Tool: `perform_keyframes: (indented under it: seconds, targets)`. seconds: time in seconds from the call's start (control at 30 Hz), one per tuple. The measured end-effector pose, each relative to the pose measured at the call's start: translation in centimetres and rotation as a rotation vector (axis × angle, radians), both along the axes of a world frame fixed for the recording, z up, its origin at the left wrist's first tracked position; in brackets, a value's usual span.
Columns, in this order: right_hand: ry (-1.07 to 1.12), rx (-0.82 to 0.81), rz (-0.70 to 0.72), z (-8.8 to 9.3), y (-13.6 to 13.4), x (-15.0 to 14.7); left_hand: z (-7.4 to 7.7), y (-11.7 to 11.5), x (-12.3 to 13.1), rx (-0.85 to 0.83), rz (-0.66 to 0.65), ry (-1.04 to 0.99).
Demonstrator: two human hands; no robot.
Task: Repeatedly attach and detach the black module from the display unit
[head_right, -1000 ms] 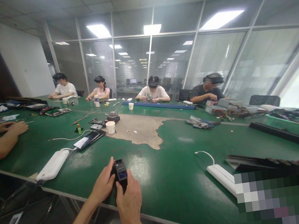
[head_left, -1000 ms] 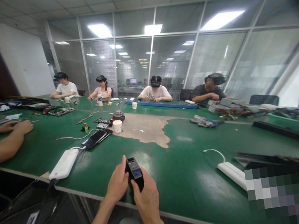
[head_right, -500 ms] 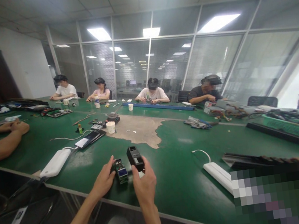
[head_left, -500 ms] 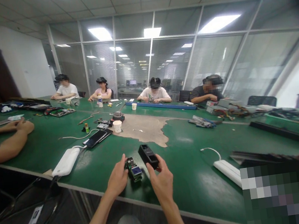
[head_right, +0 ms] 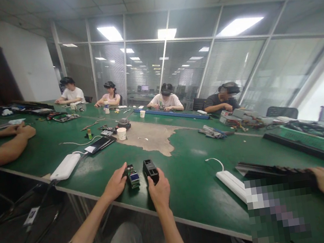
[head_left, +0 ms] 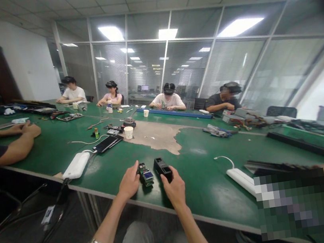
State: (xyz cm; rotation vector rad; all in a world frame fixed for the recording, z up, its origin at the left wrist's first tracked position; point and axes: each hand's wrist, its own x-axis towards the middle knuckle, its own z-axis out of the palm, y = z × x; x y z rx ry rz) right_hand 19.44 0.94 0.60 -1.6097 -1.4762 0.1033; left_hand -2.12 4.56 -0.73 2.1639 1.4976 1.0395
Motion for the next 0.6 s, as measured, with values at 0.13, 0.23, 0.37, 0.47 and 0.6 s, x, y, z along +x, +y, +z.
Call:
perform_keyframes:
  seconds: [0.13, 0.23, 0.37, 0.47, 0.6]
  targets:
    - [-0.059, 0.005, 0.005, -0.39, -0.17, -0.13, 0.09, -0.22, -0.07, -0.004, 0.006, 0.007]
    - [-0.078, 0.015, -0.003, -0.62, -0.15, -0.24, 0.05, -0.24, -0.10, -0.009, 0.007, 0.021]
    - [-0.085, 0.002, -0.054, -0.66, -0.17, -0.42, 0.00, -0.24, -0.06, -0.015, -0.001, 0.036]
    - [-0.105, -0.017, -0.062, -0.47, -0.42, -0.52, 0.01, -0.37, -0.03, -0.027, 0.013, 0.030]
    - [-0.114, -0.051, -0.027, -0.08, -1.05, -0.62, 0.11, -0.75, -0.05, -0.016, 0.027, 0.018]
